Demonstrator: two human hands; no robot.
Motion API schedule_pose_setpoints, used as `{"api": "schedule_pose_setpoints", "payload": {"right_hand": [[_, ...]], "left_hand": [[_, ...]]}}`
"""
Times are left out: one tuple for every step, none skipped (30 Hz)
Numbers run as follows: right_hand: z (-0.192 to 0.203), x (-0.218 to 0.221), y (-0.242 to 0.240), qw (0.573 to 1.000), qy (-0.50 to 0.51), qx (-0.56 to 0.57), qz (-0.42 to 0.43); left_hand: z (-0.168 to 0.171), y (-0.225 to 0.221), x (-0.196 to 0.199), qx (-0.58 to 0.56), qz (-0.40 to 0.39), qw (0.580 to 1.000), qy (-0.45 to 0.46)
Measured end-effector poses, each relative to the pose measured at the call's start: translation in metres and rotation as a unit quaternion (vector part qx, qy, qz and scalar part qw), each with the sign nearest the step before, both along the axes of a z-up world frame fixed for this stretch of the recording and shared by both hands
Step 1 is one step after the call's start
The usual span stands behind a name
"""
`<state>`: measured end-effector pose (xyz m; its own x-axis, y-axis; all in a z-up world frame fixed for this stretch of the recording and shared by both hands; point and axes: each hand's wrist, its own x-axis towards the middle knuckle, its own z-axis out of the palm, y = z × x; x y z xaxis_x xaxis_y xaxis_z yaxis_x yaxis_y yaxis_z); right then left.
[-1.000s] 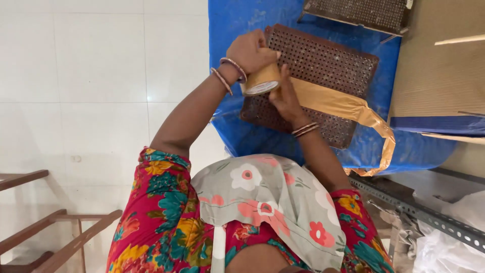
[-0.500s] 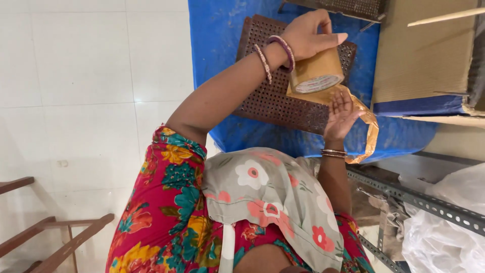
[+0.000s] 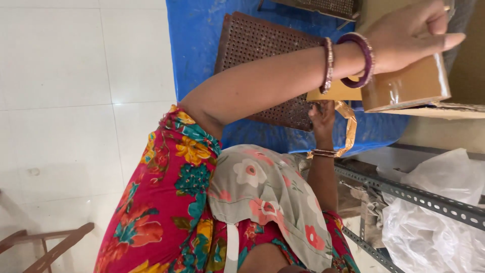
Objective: Applying brown packing tape to a perforated plate at a workbench.
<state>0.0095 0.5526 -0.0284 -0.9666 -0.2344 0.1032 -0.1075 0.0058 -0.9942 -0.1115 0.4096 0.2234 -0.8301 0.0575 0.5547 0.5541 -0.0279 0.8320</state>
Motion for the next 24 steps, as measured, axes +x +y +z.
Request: {"api": "schedule_pose_setpoints", "payload": {"right_hand": [[0.002,-0.001,-0.003,0.998,0.013,0.05,-0.021],[0.004,-0.002,-0.007,0.994,0.024,0.099,-0.041],[-0.005,-0.007,-0.005,0.994,0.025,0.101,-0.042],[-0.014,-0.013,-0.005,0.988,0.023,0.119,-0.094],[-0.022,-0.02,-0.004,0.98,0.02,0.137,-0.146],[-0.026,-0.024,-0.002,0.98,0.02,0.138,-0.145],[-0.03,-0.029,0.001,0.972,0.062,0.17,-0.151],[-0.035,-0.033,0.001,0.962,0.104,0.201,-0.156],[-0.034,-0.037,0.001,0.962,0.104,0.201,-0.155],[-0.033,-0.04,0.001,0.966,0.047,0.166,-0.192],[-0.033,-0.044,0.002,0.965,-0.01,0.13,-0.227],[-0.042,-0.051,0.013,0.965,-0.011,0.131,-0.226],[-0.052,-0.058,0.024,0.96,-0.013,0.106,-0.259],[-0.061,-0.065,0.035,0.953,-0.015,0.081,-0.292],[-0.064,-0.068,0.039,0.953,-0.017,0.081,-0.291],[-0.068,-0.071,0.044,0.957,-0.01,0.023,-0.288],[-0.072,-0.075,0.048,0.958,-0.002,-0.036,-0.284],[-0.073,-0.074,0.051,0.958,-0.004,-0.035,-0.284],[-0.075,-0.073,0.054,0.955,-0.023,-0.039,-0.294],[-0.076,-0.073,0.057,0.951,-0.041,-0.043,-0.305],[-0.075,-0.073,0.054,0.95,-0.042,-0.043,-0.305],[-0.074,-0.068,0.053,0.961,-0.012,-0.018,-0.277],[-0.074,-0.064,0.052,0.968,0.019,0.007,-0.249],[-0.052,-0.062,0.038,0.969,0.017,0.009,-0.247]], "left_hand": [[0.018,0.003,0.005,-0.049,-0.008,0.999,-0.023],[0.035,0.005,0.01,-0.098,-0.015,0.994,-0.046],[0.039,0.014,0.009,-0.096,-0.016,0.994,-0.045],[0.042,0.022,0.008,-0.07,-0.027,0.996,-0.042],[0.046,0.031,0.006,-0.043,-0.037,0.998,-0.039],[0.049,0.041,0.001,-0.042,-0.036,0.998,-0.039],[0.051,0.05,-0.004,-0.069,-0.065,0.992,-0.084],[0.054,0.059,-0.01,-0.096,-0.094,0.983,-0.128],[0.047,0.071,-0.026,-0.096,-0.093,0.983,-0.128],[0.039,0.083,-0.042,-0.171,-0.09,0.976,-0.096],[0.03,0.094,-0.058,-0.245,-0.087,0.964,-0.064],[0.033,0.079,-0.058,-0.244,-0.086,0.964,-0.065],[0.036,0.064,-0.058,-0.229,-0.073,0.97,-0.044],[0.04,0.048,-0.058,-0.214,-0.06,0.975,-0.023],[0.039,0.03,-0.059,-0.214,-0.059,0.975,-0.025],[0.038,0.013,-0.06,-0.192,-0.041,0.981,0.008],[0.037,-0.005,-0.062,-0.169,-0.023,0.984,0.042],[0.03,-0.022,-0.063,-0.169,-0.024,0.985,0.04],[0.022,-0.04,-0.065,-0.223,-0.025,0.971,-0.077],[0.015,-0.057,-0.068,-0.275,-0.026,0.941,-0.193],[0.015,-0.078,-0.064,-0.276,-0.027,0.941,-0.194],[0.013,-0.097,-0.058,-0.276,-0.04,0.935,-0.219],[0.011,-0.117,-0.052,-0.275,-0.053,0.928,-0.245],[0.009,-0.117,-0.051,-0.273,-0.052,0.928,-0.247]]}}
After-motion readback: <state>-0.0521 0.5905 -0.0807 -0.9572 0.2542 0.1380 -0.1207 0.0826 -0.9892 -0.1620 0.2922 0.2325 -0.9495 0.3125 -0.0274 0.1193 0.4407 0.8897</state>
